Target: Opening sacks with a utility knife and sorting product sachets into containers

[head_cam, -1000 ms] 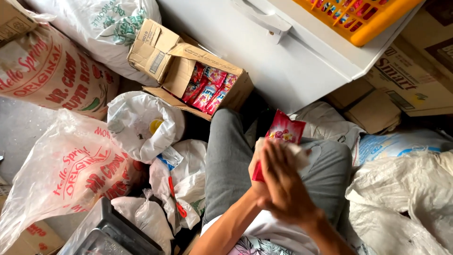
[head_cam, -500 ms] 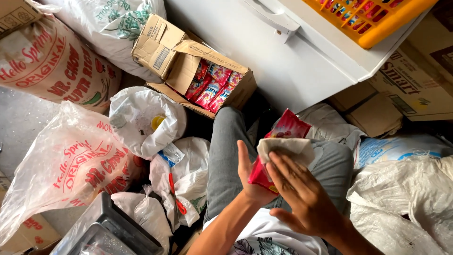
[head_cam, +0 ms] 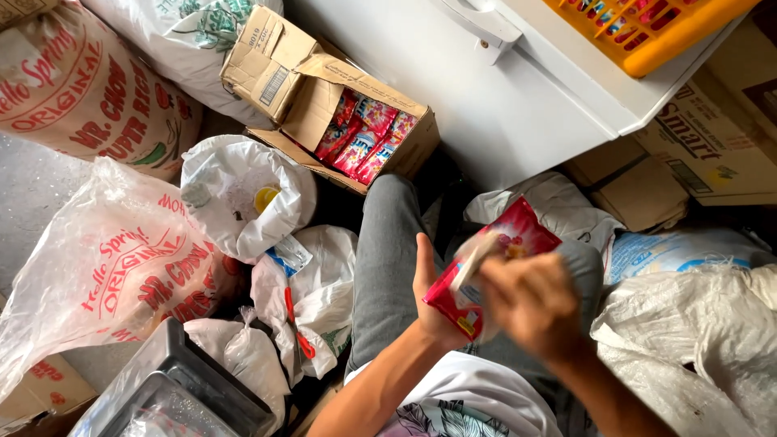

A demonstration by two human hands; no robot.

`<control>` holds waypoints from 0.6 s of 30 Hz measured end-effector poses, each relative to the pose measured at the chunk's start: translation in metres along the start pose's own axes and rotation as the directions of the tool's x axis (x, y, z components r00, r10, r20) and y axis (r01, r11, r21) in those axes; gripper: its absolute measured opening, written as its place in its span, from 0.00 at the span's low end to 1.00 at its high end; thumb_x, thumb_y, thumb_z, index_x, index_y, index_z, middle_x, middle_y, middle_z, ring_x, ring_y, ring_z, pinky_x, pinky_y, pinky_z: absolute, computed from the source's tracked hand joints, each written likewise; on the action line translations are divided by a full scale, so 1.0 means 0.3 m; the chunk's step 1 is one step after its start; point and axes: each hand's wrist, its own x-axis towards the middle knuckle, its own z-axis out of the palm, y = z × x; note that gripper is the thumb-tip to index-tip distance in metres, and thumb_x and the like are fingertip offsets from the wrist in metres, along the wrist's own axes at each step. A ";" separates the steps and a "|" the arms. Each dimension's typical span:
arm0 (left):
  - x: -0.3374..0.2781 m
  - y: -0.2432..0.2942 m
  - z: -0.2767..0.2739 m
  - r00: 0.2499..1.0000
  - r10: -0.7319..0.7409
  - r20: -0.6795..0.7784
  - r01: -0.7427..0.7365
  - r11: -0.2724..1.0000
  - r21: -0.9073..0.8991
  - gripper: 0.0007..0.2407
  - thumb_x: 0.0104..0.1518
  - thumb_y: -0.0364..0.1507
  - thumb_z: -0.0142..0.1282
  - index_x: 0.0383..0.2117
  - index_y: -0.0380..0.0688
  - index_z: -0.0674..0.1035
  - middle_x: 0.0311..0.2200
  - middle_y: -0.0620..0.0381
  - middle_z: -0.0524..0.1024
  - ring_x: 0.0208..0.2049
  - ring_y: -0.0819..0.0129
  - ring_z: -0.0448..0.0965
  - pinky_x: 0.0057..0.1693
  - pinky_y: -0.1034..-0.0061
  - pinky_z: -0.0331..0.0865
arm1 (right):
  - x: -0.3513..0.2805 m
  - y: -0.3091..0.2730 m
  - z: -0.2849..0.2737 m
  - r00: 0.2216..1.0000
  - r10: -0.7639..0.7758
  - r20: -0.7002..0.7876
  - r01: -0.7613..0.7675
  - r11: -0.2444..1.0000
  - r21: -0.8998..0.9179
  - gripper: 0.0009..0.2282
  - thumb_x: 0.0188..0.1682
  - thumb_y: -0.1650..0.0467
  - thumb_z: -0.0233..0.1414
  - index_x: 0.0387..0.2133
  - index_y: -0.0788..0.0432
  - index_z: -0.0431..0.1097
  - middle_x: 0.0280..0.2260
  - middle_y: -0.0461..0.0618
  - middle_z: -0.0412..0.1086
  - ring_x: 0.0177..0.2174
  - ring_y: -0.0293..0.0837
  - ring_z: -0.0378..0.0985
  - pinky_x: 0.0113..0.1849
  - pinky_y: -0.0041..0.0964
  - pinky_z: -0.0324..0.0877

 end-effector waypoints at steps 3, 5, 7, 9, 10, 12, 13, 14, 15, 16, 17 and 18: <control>-0.013 -0.010 0.073 0.980 0.030 -0.199 -0.044 0.997 -0.064 0.48 0.47 0.71 0.51 0.48 0.25 0.78 0.42 0.35 0.80 0.42 0.49 0.83 0.58 0.65 0.72 | -0.051 0.220 0.079 0.953 0.010 -0.302 -0.057 0.987 -0.150 0.09 0.52 0.66 0.65 0.42 0.57 0.83 0.28 0.42 0.68 0.28 0.44 0.70 0.38 0.41 0.67; -0.008 -0.011 0.019 0.977 0.021 -0.213 -0.033 0.998 -0.052 0.49 0.47 0.71 0.51 0.51 0.25 0.77 0.44 0.36 0.80 0.44 0.50 0.83 0.59 0.65 0.71 | -0.110 0.208 0.123 0.955 0.028 -0.295 -0.071 0.988 -0.134 0.07 0.51 0.65 0.65 0.38 0.53 0.83 0.29 0.41 0.68 0.30 0.46 0.70 0.40 0.43 0.67; -0.008 -0.005 -0.012 0.973 0.013 -0.229 -0.023 0.999 -0.039 0.51 0.47 0.71 0.50 0.55 0.24 0.75 0.46 0.36 0.79 0.46 0.51 0.82 0.60 0.65 0.71 | -0.105 0.120 0.108 0.956 0.049 -0.288 -0.085 0.990 -0.116 0.05 0.49 0.64 0.65 0.33 0.50 0.83 0.29 0.40 0.69 0.32 0.47 0.71 0.41 0.44 0.67; -0.012 0.002 -0.022 0.998 -0.035 -0.053 0.032 0.998 -0.061 0.38 0.61 0.65 0.41 0.56 0.39 0.78 0.47 0.52 0.82 0.42 0.68 0.84 0.49 0.80 0.77 | -0.041 -0.044 0.032 0.994 0.077 -0.074 -0.074 0.996 0.046 0.11 0.52 0.67 0.55 0.43 0.59 0.80 0.45 0.49 0.74 0.49 0.48 0.64 0.53 0.43 0.58; -0.011 -0.002 -0.028 0.998 -0.037 -0.057 0.033 0.997 -0.063 0.38 0.61 0.65 0.41 0.56 0.39 0.78 0.47 0.52 0.82 0.42 0.68 0.84 0.49 0.80 0.77 | -0.050 -0.027 0.031 0.994 0.082 -0.072 -0.079 0.996 0.046 0.11 0.52 0.67 0.55 0.43 0.59 0.80 0.45 0.49 0.74 0.49 0.48 0.64 0.53 0.43 0.58; -0.011 -0.010 -0.042 0.997 -0.074 -0.008 0.073 0.995 -0.074 0.43 0.60 0.67 0.40 0.63 0.36 0.73 0.58 0.47 0.76 0.54 0.60 0.80 0.59 0.71 0.75 | -0.068 0.004 0.029 0.994 0.111 0.014 -0.112 0.989 0.101 0.22 0.56 0.64 0.44 0.56 0.69 0.69 0.60 0.62 0.66 0.63 0.65 0.62 0.62 0.59 0.58; -0.017 -0.015 -0.038 0.997 -0.077 -0.013 0.075 0.994 -0.075 0.43 0.60 0.67 0.40 0.63 0.36 0.73 0.58 0.47 0.76 0.54 0.60 0.80 0.59 0.71 0.75 | -0.090 0.013 0.032 0.993 0.117 0.016 -0.118 0.988 0.102 0.22 0.56 0.64 0.44 0.56 0.69 0.69 0.60 0.62 0.66 0.63 0.65 0.62 0.62 0.59 0.58; -0.014 -0.017 -0.032 0.997 -0.066 -0.045 0.064 0.997 -0.047 0.44 0.60 0.67 0.38 0.66 0.36 0.70 0.61 0.46 0.73 0.57 0.57 0.77 0.62 0.68 0.71 | -0.106 0.031 0.035 0.987 0.148 0.062 -0.153 0.985 0.084 0.26 0.58 0.61 0.38 0.62 0.70 0.57 0.65 0.66 0.55 0.67 0.66 0.50 0.66 0.61 0.46; -0.011 -0.019 -0.025 0.996 -0.054 -0.077 0.053 0.998 -0.018 0.45 0.60 0.67 0.36 0.68 0.36 0.67 0.63 0.44 0.70 0.60 0.55 0.74 0.66 0.66 0.68 | -0.121 0.049 0.038 0.978 0.179 0.108 -0.187 0.980 0.064 0.32 0.60 0.57 0.33 0.68 0.72 0.46 0.70 0.71 0.44 0.71 0.67 0.38 0.70 0.63 0.34; -0.009 -0.015 -0.040 0.995 -0.056 -0.077 0.055 0.998 -0.017 0.45 0.60 0.67 0.36 0.68 0.36 0.67 0.63 0.44 0.70 0.60 0.55 0.74 0.66 0.66 0.68 | -0.110 0.023 0.031 0.978 0.181 0.107 -0.188 0.980 0.063 0.32 0.60 0.57 0.33 0.68 0.72 0.46 0.70 0.71 0.44 0.71 0.67 0.38 0.70 0.63 0.34; -0.006 -0.010 -0.056 0.994 -0.077 -0.083 0.075 0.997 -0.019 0.41 0.60 0.67 0.37 0.64 0.41 0.72 0.55 0.48 0.76 0.49 0.61 0.79 0.53 0.73 0.71 | -0.099 -0.003 0.024 0.975 0.145 0.166 -0.163 0.981 0.101 0.34 0.59 0.54 0.29 0.65 0.73 0.51 0.69 0.70 0.47 0.69 0.68 0.43 0.68 0.64 0.37; -0.002 -0.005 -0.072 0.991 -0.100 -0.090 0.099 0.995 -0.021 0.38 0.61 0.67 0.38 0.59 0.47 0.76 0.48 0.53 0.82 0.39 0.67 0.83 0.40 0.80 0.74 | -0.089 -0.027 0.017 0.969 0.109 0.222 -0.142 0.980 0.138 0.37 0.57 0.51 0.25 0.63 0.75 0.56 0.68 0.70 0.51 0.68 0.68 0.48 0.67 0.66 0.40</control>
